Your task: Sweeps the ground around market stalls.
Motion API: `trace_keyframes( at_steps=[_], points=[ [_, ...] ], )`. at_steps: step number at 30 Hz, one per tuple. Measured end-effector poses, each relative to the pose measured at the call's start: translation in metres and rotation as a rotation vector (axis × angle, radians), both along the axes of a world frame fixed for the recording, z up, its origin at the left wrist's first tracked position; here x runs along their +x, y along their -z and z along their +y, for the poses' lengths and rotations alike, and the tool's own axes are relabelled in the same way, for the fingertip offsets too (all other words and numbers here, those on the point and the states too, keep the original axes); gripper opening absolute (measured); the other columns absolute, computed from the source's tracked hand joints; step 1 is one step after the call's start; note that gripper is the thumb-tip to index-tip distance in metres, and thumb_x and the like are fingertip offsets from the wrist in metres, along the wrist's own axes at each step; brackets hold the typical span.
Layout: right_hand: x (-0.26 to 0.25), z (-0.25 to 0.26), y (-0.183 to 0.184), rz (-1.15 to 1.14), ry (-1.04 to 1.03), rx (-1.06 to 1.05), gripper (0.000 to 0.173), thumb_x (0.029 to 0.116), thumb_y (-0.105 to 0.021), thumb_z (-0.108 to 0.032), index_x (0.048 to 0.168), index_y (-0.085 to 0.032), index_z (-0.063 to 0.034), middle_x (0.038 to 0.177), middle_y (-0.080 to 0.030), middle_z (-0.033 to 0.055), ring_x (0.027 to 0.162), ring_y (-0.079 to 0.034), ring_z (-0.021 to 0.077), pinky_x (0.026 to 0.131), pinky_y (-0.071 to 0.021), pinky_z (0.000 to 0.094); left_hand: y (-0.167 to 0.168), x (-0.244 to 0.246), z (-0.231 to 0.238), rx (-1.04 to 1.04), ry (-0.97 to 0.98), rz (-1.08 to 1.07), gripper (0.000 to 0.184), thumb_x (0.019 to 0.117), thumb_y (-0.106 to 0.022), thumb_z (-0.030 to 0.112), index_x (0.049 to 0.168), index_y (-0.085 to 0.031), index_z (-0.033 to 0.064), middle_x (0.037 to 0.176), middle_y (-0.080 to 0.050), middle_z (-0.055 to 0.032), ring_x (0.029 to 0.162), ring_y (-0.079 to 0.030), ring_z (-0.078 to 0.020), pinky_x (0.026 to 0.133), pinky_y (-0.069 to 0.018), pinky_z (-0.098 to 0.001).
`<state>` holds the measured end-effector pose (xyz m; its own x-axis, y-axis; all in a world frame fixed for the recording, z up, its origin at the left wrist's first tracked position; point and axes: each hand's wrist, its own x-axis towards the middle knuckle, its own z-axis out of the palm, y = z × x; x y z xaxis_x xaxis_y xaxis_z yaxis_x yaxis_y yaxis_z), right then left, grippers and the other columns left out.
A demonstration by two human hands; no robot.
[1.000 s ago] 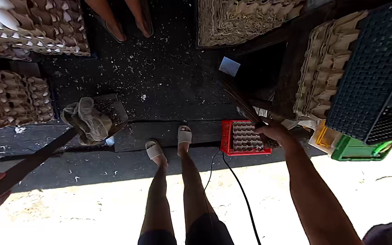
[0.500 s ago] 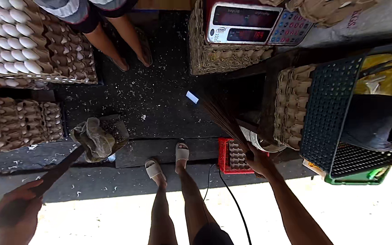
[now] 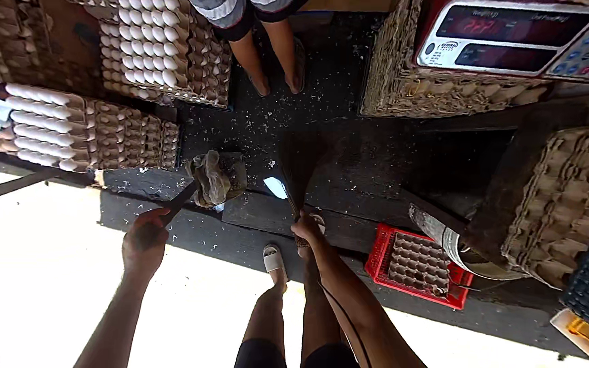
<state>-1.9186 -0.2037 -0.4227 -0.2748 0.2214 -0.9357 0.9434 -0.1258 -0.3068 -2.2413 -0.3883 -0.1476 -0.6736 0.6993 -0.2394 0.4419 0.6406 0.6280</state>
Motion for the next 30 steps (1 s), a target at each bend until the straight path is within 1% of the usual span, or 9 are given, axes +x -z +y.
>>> trace_keyframes(
  at_steps=[3,6,10,14,16,18,21,26,30],
  points=[
    [-0.012,-0.044,-0.038,0.065,-0.106,-0.054,0.093,0.0799,-0.072,-0.030,0.163,-0.030,-0.0208,0.126,-0.068,0.0167,0.115,-0.067,0.0348,0.095,-0.0532,0.0606,-0.005,-0.007,-0.016,0.015,-0.027,0.005,0.028,0.0844,-0.061,0.010,0.111,-0.065,0.0035,0.121,-0.070,-0.0099,0.104,-0.067,-0.0189,0.089,-0.0561,-0.0389],
    [0.031,-0.042,-0.087,0.160,0.096,-0.087,0.093,0.0802,-0.077,-0.032,0.162,-0.034,-0.0246,0.130,-0.067,0.0143,0.111,-0.069,0.0276,0.095,-0.0564,0.0539,-0.010,-0.037,-0.059,0.067,-0.083,-0.026,0.024,0.0874,-0.062,0.010,0.110,-0.066,0.0028,0.120,-0.070,-0.0108,0.105,-0.068,-0.0203,0.091,-0.0569,-0.0402],
    [0.116,-0.002,-0.148,0.174,0.449,0.016,0.084,0.0842,-0.080,-0.019,0.158,-0.040,-0.0198,0.121,-0.066,0.0211,0.080,-0.071,0.0325,0.068,-0.0630,0.0541,-0.012,-0.083,-0.133,0.164,-0.272,-0.102,0.023,0.0880,-0.067,0.008,0.111,-0.066,0.0030,0.116,-0.071,-0.0126,0.101,-0.069,-0.0249,0.086,-0.0592,-0.0437],
    [0.164,0.027,-0.150,0.025,0.680,0.280,0.070,0.0846,-0.078,-0.021,0.150,-0.051,-0.0194,0.123,-0.067,0.0161,0.095,-0.069,0.0292,0.077,-0.0600,0.0534,0.000,-0.118,-0.207,0.319,-0.581,-0.221,0.024,0.0837,-0.067,0.003,0.107,-0.063,0.0013,0.118,-0.070,-0.0164,0.096,-0.070,-0.0299,0.076,-0.0621,-0.0447],
    [0.152,0.036,-0.126,-0.008,0.760,0.369,0.061,0.0853,-0.075,-0.022,0.142,-0.056,-0.0134,0.116,-0.068,0.0134,0.090,-0.068,0.0237,0.074,-0.0592,0.0485,0.003,-0.134,-0.234,0.367,-0.721,-0.239,0.023,0.0825,-0.064,0.001,0.106,-0.061,0.0013,0.117,-0.070,-0.0156,0.095,-0.071,-0.0293,0.072,-0.0630,-0.0440],
    [0.104,0.041,-0.084,-0.037,0.861,0.354,0.047,0.0864,-0.072,-0.024,0.129,-0.061,-0.0075,0.101,-0.068,0.0117,0.076,-0.065,0.0206,0.064,-0.0578,0.0442,0.004,-0.158,-0.261,0.402,-0.830,-0.238,0.024,0.0820,-0.060,0.000,0.105,-0.059,0.0013,0.118,-0.069,-0.0158,0.096,-0.071,-0.0311,0.071,-0.0636,-0.0457],
    [-0.043,0.028,-0.028,-0.094,0.861,0.224,0.042,0.0893,-0.069,-0.026,0.124,-0.058,-0.0061,0.094,-0.065,0.0128,0.069,-0.065,0.0223,0.060,-0.0578,0.0418,0.002,-0.194,-0.302,0.419,-0.986,-0.220,0.021,0.0801,-0.055,-0.002,0.100,-0.056,0.0041,0.116,-0.070,-0.0145,0.095,-0.072,-0.0319,0.067,-0.0635,-0.0471],
    [-0.302,-0.118,0.039,-0.028,0.254,0.123,0.065,0.0789,-0.077,-0.019,0.139,-0.056,-0.0059,0.123,-0.065,0.0217,0.113,-0.064,0.0353,0.093,-0.0536,0.0593,0.007,-0.263,-0.350,0.407,-1.031,-0.233,0.020,0.0805,-0.053,-0.002,0.099,-0.052,0.0061,0.117,-0.070,-0.0133,0.097,-0.072,-0.0315,0.066,-0.0635,-0.0467],
    [-0.354,-0.246,0.003,-0.003,-0.109,0.030,0.094,0.0741,-0.078,-0.027,0.159,-0.038,-0.0213,0.130,-0.067,0.0133,0.117,-0.066,0.0290,0.098,-0.0544,0.0569,0.016,-0.303,-0.374,0.396,-1.009,-0.269,0.021,0.0809,-0.054,-0.001,0.100,-0.052,0.0069,0.116,-0.070,-0.0131,0.100,-0.071,-0.0308,0.067,-0.0630,-0.0457]
  ],
)
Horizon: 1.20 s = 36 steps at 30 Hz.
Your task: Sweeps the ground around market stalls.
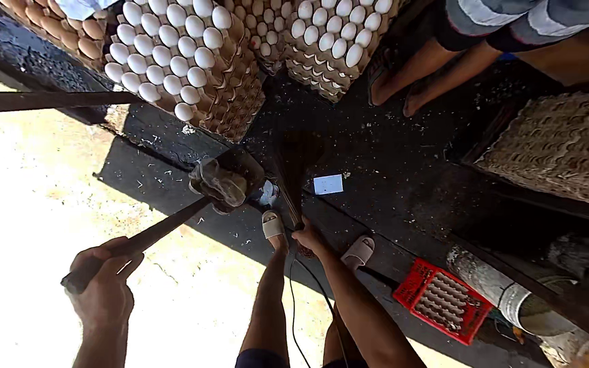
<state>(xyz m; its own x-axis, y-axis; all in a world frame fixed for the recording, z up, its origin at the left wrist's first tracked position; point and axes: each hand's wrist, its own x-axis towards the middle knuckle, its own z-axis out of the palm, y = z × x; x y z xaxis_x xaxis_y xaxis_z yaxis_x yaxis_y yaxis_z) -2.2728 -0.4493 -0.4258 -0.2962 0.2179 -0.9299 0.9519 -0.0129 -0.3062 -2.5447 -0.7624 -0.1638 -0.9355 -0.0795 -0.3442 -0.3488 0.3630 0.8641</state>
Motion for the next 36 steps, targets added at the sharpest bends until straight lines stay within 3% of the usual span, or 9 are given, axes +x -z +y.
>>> trace_keyframes(
  at_steps=[6,10,13,18,21,24,30,33,36],
  points=[
    [0.103,0.039,-0.145,0.032,0.466,0.094,0.087,0.0842,-0.081,-0.021,0.160,-0.038,-0.0204,0.123,-0.066,0.0209,0.083,-0.072,0.0316,0.068,-0.0640,0.0521,-0.001,-0.029,-0.002,0.040,0.051,0.006,0.020,0.0793,-0.057,0.000,0.098,-0.055,0.0052,0.112,-0.070,-0.0129,0.094,-0.071,-0.0278,0.063,-0.0628,-0.0416],
    [0.140,0.086,-0.106,-0.161,0.720,0.298,0.065,0.0853,-0.075,-0.017,0.146,-0.052,-0.0121,0.120,-0.065,0.0228,0.092,-0.069,0.0368,0.074,-0.0592,0.0593,-0.004,-0.040,-0.003,0.034,0.129,0.025,0.020,0.0781,-0.058,0.000,0.097,-0.056,0.0042,0.111,-0.070,-0.0132,0.094,-0.071,-0.0267,0.064,-0.0618,-0.0389],
    [0.112,0.066,-0.064,-0.223,0.545,0.114,0.051,0.0825,-0.078,-0.018,0.130,-0.063,-0.0063,0.113,-0.069,0.0208,0.098,-0.068,0.0334,0.083,-0.0576,0.0565,-0.002,-0.047,-0.009,0.046,0.230,0.076,0.021,0.0781,-0.062,0.000,0.098,-0.057,0.0052,0.112,-0.070,-0.0126,0.096,-0.070,-0.0270,0.068,-0.0609,-0.0395],
    [0.118,0.002,-0.142,-0.072,0.409,-0.167,0.084,0.0839,-0.080,-0.020,0.158,-0.041,-0.0258,0.125,-0.067,0.0166,0.084,-0.073,0.0305,0.070,-0.0644,0.0495,0.001,-0.052,-0.015,0.048,0.422,0.105,0.023,0.0811,-0.063,0.000,0.102,-0.057,0.0047,0.115,-0.068,-0.0118,0.101,-0.068,-0.0262,0.077,-0.0608,-0.0403],
    [0.178,0.009,-0.184,-0.062,0.575,-0.045,0.085,0.0859,-0.079,-0.016,0.160,-0.037,-0.0249,0.119,-0.066,0.0192,0.076,-0.069,0.0311,0.064,-0.0621,0.0499,0.001,-0.055,-0.014,0.008,0.515,0.132,0.021,0.0837,-0.063,0.003,0.104,-0.059,0.0033,0.117,-0.068,-0.0125,0.102,-0.068,-0.0256,0.079,-0.0599,-0.0398],
    [0.219,0.044,-0.161,-0.115,0.814,0.164,0.070,0.0896,-0.073,-0.016,0.153,-0.045,-0.0176,0.114,-0.066,0.0188,0.080,-0.069,0.0305,0.065,-0.0612,0.0498,0.004,-0.053,-0.016,-0.002,0.533,0.134,0.020,0.0834,-0.064,0.004,0.103,-0.059,0.0044,0.117,-0.068,-0.0115,0.102,-0.068,-0.0250,0.078,-0.0604,-0.0392],
    [0.061,0.011,-0.024,-0.115,0.541,-0.062,0.060,0.0812,-0.075,-0.016,0.139,-0.058,-0.0120,0.115,-0.068,0.0176,0.091,-0.070,0.0295,0.077,-0.0613,0.0513,0.011,-0.049,-0.014,0.003,0.486,0.135,0.020,0.0828,-0.063,0.001,0.102,-0.059,0.0045,0.115,-0.069,-0.0135,0.099,-0.070,-0.0277,0.076,-0.0617,-0.0412],
    [-0.021,-0.074,-0.029,-0.005,0.251,-0.233,0.084,0.0722,-0.080,-0.020,0.150,-0.050,-0.0211,0.129,-0.067,0.0125,0.111,-0.068,0.0261,0.092,-0.0586,0.0537,0.009,-0.053,-0.020,0.015,0.412,0.110,0.021,0.0821,-0.062,-0.002,0.102,-0.058,0.0040,0.115,-0.070,-0.0139,0.096,-0.071,-0.0275,0.073,-0.0619,-0.0407],
    [0.000,-0.077,-0.095,0.044,0.353,-0.311,0.087,0.0790,-0.081,-0.020,0.157,-0.042,-0.0237,0.126,-0.066,0.0158,0.092,-0.073,0.0282,0.076,-0.0639,0.0510,0.000,-0.062,-0.032,0.005,0.374,0.076,0.021,0.0817,-0.061,-0.001,0.101,-0.057,0.0046,0.116,-0.069,-0.0126,0.094,-0.071,-0.0260,0.071,-0.0622,-0.0403]
  ],
)
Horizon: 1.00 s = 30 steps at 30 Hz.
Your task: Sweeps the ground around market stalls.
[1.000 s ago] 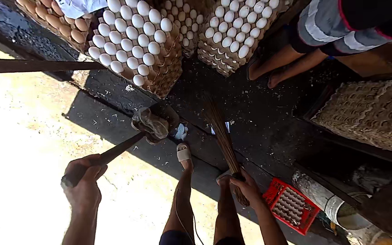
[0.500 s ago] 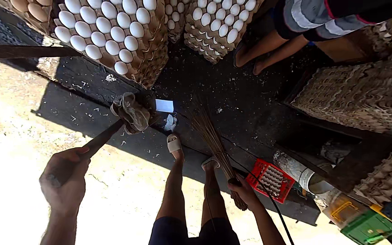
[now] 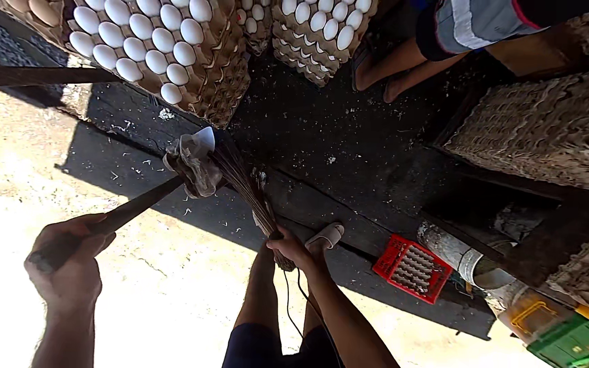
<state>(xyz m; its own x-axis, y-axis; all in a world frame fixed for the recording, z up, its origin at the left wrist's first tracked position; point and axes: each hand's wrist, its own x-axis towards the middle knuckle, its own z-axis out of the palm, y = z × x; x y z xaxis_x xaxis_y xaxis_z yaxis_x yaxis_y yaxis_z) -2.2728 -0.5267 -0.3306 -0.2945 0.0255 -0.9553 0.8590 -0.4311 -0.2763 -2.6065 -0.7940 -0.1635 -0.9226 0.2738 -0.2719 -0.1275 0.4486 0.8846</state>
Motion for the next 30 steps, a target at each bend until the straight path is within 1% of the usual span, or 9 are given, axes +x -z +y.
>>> trace_keyframes(
  at_steps=[5,9,12,16,18,21,25,28,30],
  points=[
    [0.171,0.106,-0.069,-0.184,0.381,0.289,0.077,0.0893,-0.074,-0.017,0.158,-0.039,-0.0211,0.110,-0.068,0.0187,0.077,-0.069,0.0305,0.064,-0.0619,0.0485,0.005,0.000,-0.013,0.053,-0.010,-0.003,0.022,0.0813,-0.062,-0.001,0.103,-0.059,0.0050,0.117,-0.069,-0.0124,0.098,-0.070,-0.0262,0.072,-0.0620,-0.0398],
    [0.244,0.233,-0.016,-0.423,0.620,0.563,0.042,0.0927,-0.065,-0.023,0.130,-0.054,-0.0091,0.089,-0.064,0.0114,0.064,-0.063,0.0199,0.055,-0.0555,0.0393,0.007,0.008,-0.005,0.031,-0.019,0.014,0.022,0.0804,-0.064,0.002,0.101,-0.059,0.0059,0.116,-0.069,-0.0124,0.097,-0.070,-0.0265,0.072,-0.0623,-0.0402],
    [0.191,0.307,0.051,-0.475,0.581,0.563,0.049,0.0902,-0.068,-0.028,0.132,-0.055,-0.0062,0.107,-0.063,0.0149,0.081,-0.064,0.0239,0.068,-0.0568,0.0432,0.008,0.015,0.005,0.011,-0.038,0.040,0.020,0.0817,-0.064,0.003,0.101,-0.059,0.0067,0.115,-0.070,-0.0120,0.095,-0.070,-0.0262,0.072,-0.0621,-0.0401],
    [-0.002,0.234,0.108,-0.299,0.266,0.490,0.054,0.0897,-0.070,-0.018,0.137,-0.053,-0.0007,0.121,-0.062,0.0229,0.102,-0.064,0.0333,0.085,-0.0548,0.0542,0.009,0.031,0.020,-0.017,-0.061,0.038,0.022,0.0826,-0.062,0.001,0.102,-0.058,0.0095,0.117,-0.069,-0.0104,0.098,-0.070,-0.0264,0.075,-0.0622,-0.0410],
    [-0.077,0.155,0.105,-0.144,0.057,0.453,0.062,0.0818,-0.075,-0.011,0.139,-0.053,-0.0014,0.122,-0.063,0.0287,0.106,-0.064,0.0429,0.087,-0.0532,0.0645,0.012,0.036,0.028,0.000,-0.073,0.025,0.023,0.0814,-0.061,0.000,0.102,-0.058,0.0090,0.118,-0.069,-0.0108,0.099,-0.070,-0.0266,0.074,-0.0618,-0.0407],
    [-0.147,0.057,0.086,0.001,-0.457,0.408,0.073,0.0792,-0.078,-0.020,0.145,-0.049,-0.0056,0.119,-0.067,0.0252,0.108,-0.067,0.0409,0.089,-0.0544,0.0639,0.013,0.031,0.029,0.012,-0.089,0.027,0.023,0.0800,-0.062,0.000,0.102,-0.058,0.0061,0.116,-0.070,-0.0119,0.097,-0.070,-0.0259,0.071,-0.0604,-0.0397],
    [-0.114,0.031,0.026,-0.006,-0.858,0.390,0.086,0.0820,-0.071,-0.031,0.159,-0.035,-0.0183,0.127,-0.068,0.0168,0.116,-0.066,0.0360,0.094,-0.0527,0.0626,0.008,0.010,-0.002,0.027,-0.054,0.021,0.022,0.0790,-0.063,0.001,0.101,-0.060,0.0018,0.113,-0.071,-0.0152,0.096,-0.070,-0.0279,0.070,-0.0603,-0.0409],
    [-0.021,0.099,-0.031,-0.048,-0.578,0.382,0.095,0.0780,-0.079,-0.027,0.161,-0.035,-0.0279,0.136,-0.064,0.0149,0.119,-0.065,0.0310,0.100,-0.0526,0.0583,0.004,-0.009,-0.018,0.044,-0.006,0.018,0.022,0.0803,-0.063,0.000,0.102,-0.060,0.0016,0.114,-0.071,-0.0153,0.097,-0.070,-0.0278,0.071,-0.0606,-0.0401],
    [0.037,0.141,-0.060,-0.105,-0.282,0.391,0.090,0.0803,-0.082,-0.019,0.159,-0.039,-0.0249,0.134,-0.063,0.0197,0.103,-0.070,0.0329,0.085,-0.0600,0.0566,0.002,-0.021,-0.025,0.029,0.042,0.032,0.021,0.0808,-0.064,0.002,0.101,-0.061,0.0022,0.114,-0.071,-0.0152,0.097,-0.070,-0.0283,0.073,-0.0608,-0.0416]
  ],
)
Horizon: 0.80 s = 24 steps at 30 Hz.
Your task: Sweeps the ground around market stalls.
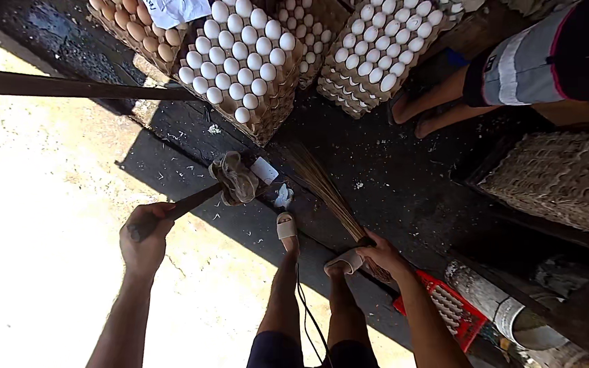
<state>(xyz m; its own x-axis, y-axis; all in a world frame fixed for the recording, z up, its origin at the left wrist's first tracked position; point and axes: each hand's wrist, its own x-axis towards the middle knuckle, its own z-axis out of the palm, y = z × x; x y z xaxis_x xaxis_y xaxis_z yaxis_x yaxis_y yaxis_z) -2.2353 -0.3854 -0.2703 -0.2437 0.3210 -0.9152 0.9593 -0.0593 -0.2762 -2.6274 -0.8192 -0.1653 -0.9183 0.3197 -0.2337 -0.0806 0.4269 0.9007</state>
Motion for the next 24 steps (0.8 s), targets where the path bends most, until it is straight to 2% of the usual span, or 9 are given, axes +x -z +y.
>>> trace_keyframes(
  at_steps=[2,3,7,10,13,16,19,21,24],
  points=[
    [0.029,0.035,-0.009,-0.045,0.270,0.112,0.083,0.0837,-0.079,-0.012,0.157,-0.042,-0.0219,0.131,-0.060,0.0239,0.090,-0.070,0.0374,0.072,-0.0606,0.0577,0.000,-0.006,-0.001,-0.020,0.053,0.018,0.021,0.0814,-0.064,0.005,0.102,-0.061,0.0043,0.115,-0.071,-0.0140,0.100,-0.070,-0.0283,0.077,-0.0609,-0.0430],
    [0.031,0.049,-0.001,-0.075,0.346,0.180,0.078,0.0847,-0.077,-0.012,0.155,-0.044,-0.0190,0.130,-0.060,0.0240,0.091,-0.069,0.0379,0.072,-0.0599,0.0583,0.000,-0.007,-0.001,-0.025,0.068,0.022,0.020,0.0816,-0.064,0.006,0.102,-0.061,0.0049,0.115,-0.071,-0.0137,0.101,-0.070,-0.0283,0.079,-0.0607,-0.0431],
    [-0.064,0.078,0.072,-0.147,0.386,0.268,0.055,0.0862,-0.077,-0.019,0.134,-0.059,0.0022,0.128,-0.061,0.0279,0.117,-0.060,0.0402,0.097,-0.0487,0.0627,0.002,-0.008,0.006,-0.029,0.078,0.044,0.020,0.0824,-0.066,0.007,0.102,-0.062,0.0058,0.116,-0.071,-0.0133,0.102,-0.070,-0.0287,0.080,-0.0612,-0.0441],
    [-0.172,0.034,0.131,-0.057,0.203,0.213,0.059,0.0774,-0.081,-0.018,0.128,-0.061,0.0040,0.122,-0.064,0.0288,0.114,-0.061,0.0436,0.095,-0.0489,0.0677,0.003,0.001,0.018,-0.059,0.109,0.052,0.022,0.0826,-0.066,0.006,0.104,-0.062,0.0060,0.116,-0.070,-0.0121,0.102,-0.070,-0.0275,0.079,-0.0615,-0.0433],
    [-0.238,-0.046,0.130,-0.080,-0.226,0.206,0.070,0.0778,-0.078,-0.025,0.138,-0.051,0.0002,0.120,-0.066,0.0254,0.112,-0.065,0.0420,0.090,-0.0535,0.0639,0.004,0.012,0.027,-0.115,0.168,0.070,0.021,0.0837,-0.065,0.007,0.104,-0.062,0.0070,0.116,-0.070,-0.0102,0.102,-0.069,-0.0255,0.081,-0.0610,-0.0426],
    [-0.202,-0.115,0.107,-0.099,-0.593,0.275,0.084,0.0776,-0.079,-0.023,0.149,-0.038,-0.0045,0.115,-0.067,0.0260,0.106,-0.067,0.0453,0.082,-0.0549,0.0650,0.002,0.008,0.024,-0.127,0.193,0.086,0.019,0.0835,-0.064,0.007,0.102,-0.062,0.0073,0.114,-0.071,-0.0092,0.102,-0.070,-0.0237,0.081,-0.0607,-0.0421],
    [-0.124,-0.136,0.072,-0.149,-0.746,0.225,0.096,0.0763,-0.076,-0.021,0.160,-0.030,-0.0159,0.121,-0.066,0.0254,0.111,-0.065,0.0459,0.085,-0.0532,0.0665,0.002,0.000,0.018,-0.125,0.212,0.099,0.020,0.0834,-0.063,0.006,0.103,-0.062,0.0075,0.114,-0.071,-0.0079,0.101,-0.070,-0.0214,0.082,-0.0595,-0.0428],
    [-0.073,-0.135,0.042,-0.163,-0.711,0.161,0.096,0.0790,-0.072,-0.028,0.163,-0.027,-0.0248,0.125,-0.068,0.0206,0.113,-0.067,0.0417,0.089,-0.0529,0.0652,-0.002,-0.006,0.012,-0.128,0.221,0.092,0.021,0.0834,-0.063,0.003,0.105,-0.062,0.0064,0.114,-0.071,-0.0079,0.100,-0.070,-0.0204,0.084,-0.0592,-0.0436],
    [0.031,-0.153,0.012,-0.081,-0.349,0.063,0.096,0.0784,-0.080,-0.029,0.162,-0.032,-0.0289,0.136,-0.064,0.0158,0.121,-0.064,0.0341,0.101,-0.0511,0.0611,-0.005,-0.018,-0.012,-0.093,0.241,0.041,0.022,0.0853,-0.062,0.005,0.107,-0.061,0.0063,0.116,-0.071,-0.0089,0.096,-0.070,-0.0214,0.080,-0.0601,-0.0445]
  ],
)
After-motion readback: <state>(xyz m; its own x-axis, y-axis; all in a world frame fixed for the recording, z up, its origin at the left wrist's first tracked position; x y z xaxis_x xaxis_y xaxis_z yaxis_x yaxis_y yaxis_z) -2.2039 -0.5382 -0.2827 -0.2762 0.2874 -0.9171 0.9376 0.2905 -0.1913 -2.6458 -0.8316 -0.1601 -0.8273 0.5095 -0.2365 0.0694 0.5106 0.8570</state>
